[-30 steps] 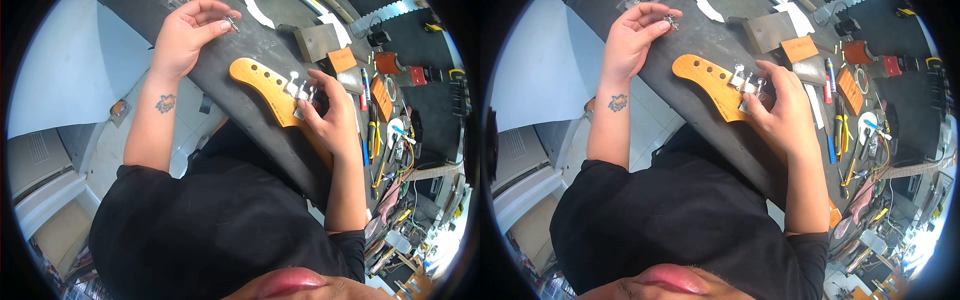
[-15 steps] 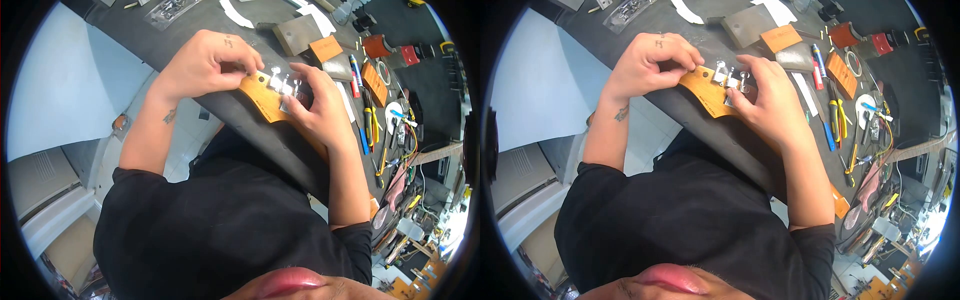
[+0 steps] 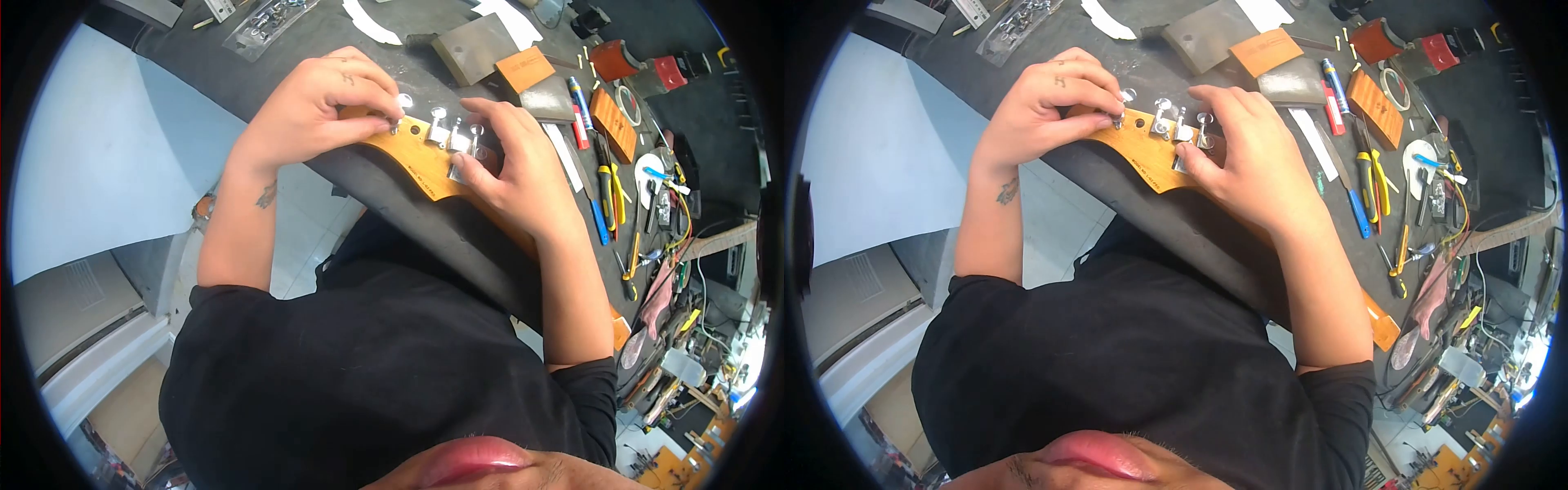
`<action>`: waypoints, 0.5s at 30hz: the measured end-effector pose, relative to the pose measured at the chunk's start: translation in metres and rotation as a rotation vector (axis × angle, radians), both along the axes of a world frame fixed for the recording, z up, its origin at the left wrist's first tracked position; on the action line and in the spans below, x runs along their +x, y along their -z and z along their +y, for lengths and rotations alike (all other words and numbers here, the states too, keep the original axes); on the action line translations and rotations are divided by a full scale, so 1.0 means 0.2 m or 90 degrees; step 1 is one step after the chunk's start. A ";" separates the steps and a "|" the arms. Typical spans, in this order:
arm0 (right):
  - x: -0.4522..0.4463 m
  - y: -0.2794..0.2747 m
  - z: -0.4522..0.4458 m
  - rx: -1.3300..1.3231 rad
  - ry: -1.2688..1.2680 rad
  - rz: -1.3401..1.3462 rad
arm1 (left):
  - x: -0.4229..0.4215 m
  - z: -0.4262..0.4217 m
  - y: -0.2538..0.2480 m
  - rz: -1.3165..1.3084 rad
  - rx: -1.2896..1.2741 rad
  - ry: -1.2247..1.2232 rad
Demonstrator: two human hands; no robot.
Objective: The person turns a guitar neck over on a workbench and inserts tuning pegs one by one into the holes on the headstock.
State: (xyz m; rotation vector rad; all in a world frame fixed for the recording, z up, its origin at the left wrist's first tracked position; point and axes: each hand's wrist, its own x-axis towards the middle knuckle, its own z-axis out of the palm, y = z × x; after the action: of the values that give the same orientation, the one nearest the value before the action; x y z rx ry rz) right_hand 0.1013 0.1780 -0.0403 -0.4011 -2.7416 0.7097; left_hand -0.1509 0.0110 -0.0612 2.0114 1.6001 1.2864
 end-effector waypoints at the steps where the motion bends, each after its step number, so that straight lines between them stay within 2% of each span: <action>1: 0.00 -0.01 -0.01 -0.005 0.006 -0.005 | -0.01 -0.01 0.00 0.040 -0.009 -0.010; 5: -0.01 -0.03 -0.02 -0.025 0.020 -0.027 | 0.06 -0.02 0.00 0.017 -0.033 -0.068; 11: 0.00 -0.01 0.00 0.004 -0.005 0.017 | 0.09 -0.02 -0.03 0.109 -0.026 -0.102; 14: 0.00 -0.02 0.00 -0.004 -0.005 0.010 | -0.01 -0.04 -0.11 0.004 -0.064 -0.113; 15: 0.00 -0.03 0.00 -0.003 -0.004 0.014 | -0.06 -0.05 -0.13 -0.102 -0.092 -0.195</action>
State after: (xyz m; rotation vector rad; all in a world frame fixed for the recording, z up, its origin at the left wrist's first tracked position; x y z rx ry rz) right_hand 0.1013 0.1773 -0.0350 -0.3834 -2.7222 0.7180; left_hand -0.1634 0.0007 -0.0347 1.5822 1.9137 1.3492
